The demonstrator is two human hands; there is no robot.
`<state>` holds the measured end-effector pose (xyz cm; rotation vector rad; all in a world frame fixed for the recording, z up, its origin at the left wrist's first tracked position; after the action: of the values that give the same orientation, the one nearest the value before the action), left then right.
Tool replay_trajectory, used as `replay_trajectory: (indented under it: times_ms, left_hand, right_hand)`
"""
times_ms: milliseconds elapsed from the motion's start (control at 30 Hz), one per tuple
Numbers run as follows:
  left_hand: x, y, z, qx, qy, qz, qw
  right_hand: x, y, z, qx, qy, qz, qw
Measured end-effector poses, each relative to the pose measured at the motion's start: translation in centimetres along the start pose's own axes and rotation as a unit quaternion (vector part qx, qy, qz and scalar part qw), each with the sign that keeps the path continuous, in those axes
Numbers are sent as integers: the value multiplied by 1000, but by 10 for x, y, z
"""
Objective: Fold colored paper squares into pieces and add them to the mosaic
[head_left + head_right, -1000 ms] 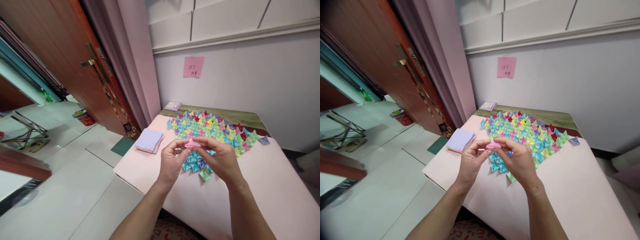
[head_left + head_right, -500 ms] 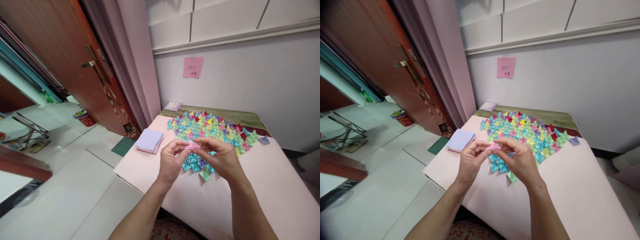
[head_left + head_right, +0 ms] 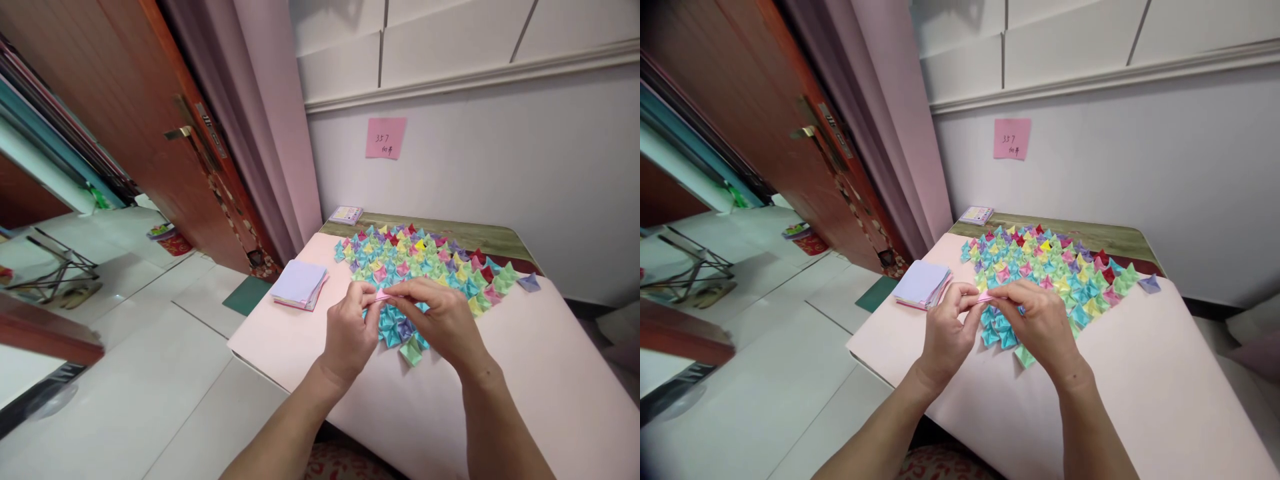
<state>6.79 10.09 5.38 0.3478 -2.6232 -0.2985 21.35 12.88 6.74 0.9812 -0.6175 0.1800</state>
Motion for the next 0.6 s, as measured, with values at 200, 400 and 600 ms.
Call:
replay_trajectory:
  times_ms: [200,400,600]
  left_hand:
    - [0,3,13,54,-16,28,998]
    - [6,4,3,-39,36,-13,999]
    - [5,6,4,-30,32,0,999]
  right_hand:
    - [-9,1,4,23,-30,-5,999]
    - [-9,0,-1,2,-46,3,999]
    - [-15,1,-4,-30,31,26,999]
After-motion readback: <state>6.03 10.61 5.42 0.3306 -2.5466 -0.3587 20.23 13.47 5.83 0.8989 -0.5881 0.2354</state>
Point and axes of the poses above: each hand's wrist, its own y-axis towards the middle knuckle, its own x-axis out of the back of the hand, z = x × y, the point moved 7 cm from there along y, towards the middle knuckle, and after that the axes turned 15 degrees about x, right-handed, at the moved point
